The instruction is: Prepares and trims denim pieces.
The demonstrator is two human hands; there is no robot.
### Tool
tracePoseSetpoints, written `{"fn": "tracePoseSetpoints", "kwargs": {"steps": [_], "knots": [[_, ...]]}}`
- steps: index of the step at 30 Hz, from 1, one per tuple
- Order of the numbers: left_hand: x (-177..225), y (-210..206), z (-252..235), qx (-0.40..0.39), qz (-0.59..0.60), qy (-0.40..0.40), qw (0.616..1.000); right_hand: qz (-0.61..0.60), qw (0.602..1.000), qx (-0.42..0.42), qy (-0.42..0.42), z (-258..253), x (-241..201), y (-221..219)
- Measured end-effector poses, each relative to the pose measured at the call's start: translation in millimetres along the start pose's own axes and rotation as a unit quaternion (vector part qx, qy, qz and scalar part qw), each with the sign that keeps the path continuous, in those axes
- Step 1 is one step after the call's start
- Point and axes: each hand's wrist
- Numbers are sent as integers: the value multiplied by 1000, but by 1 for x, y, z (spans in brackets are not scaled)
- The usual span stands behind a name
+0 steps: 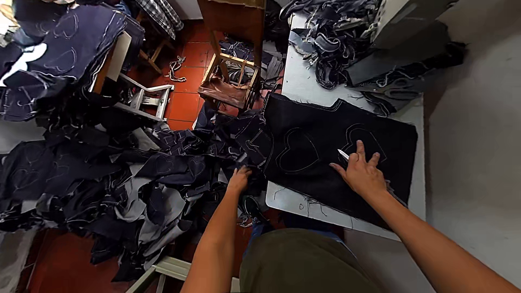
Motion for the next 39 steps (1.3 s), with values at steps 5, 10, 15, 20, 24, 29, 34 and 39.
{"fn": "tracePoseSetpoints", "kwargs": {"steps": [5,10,15,20,24,29,34,39], "knots": [[-10,15,86,12,4,-26,1000,29,997,-60,-40,6,-16,37],[2,48,142,12,13,-56,998,16,985,-164,59,73,-93,105],[37,90,164,-63,-11,-80,995,23,977,-139,163,109,-186,89],[57,112,172,-100,-56,-76,991,34,973,-105,204,107,-212,78],[64,111,172,-108,-92,-78,987,63,968,-68,233,102,-212,72],[59,102,177,-96,-107,-85,986,48,966,-98,233,106,-202,85],[45,106,216,-62,-42,-126,989,-81,970,-58,223,104,-160,78],[66,126,317,172,207,-399,877,-483,831,-178,210,119,-82,26]]}}
Point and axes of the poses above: each hand's wrist, its own z-axis away from the middle knuckle, its own y-axis out of the back of the hand, x = y × z, and after that the axes turned 8 degrees about z, right-handed
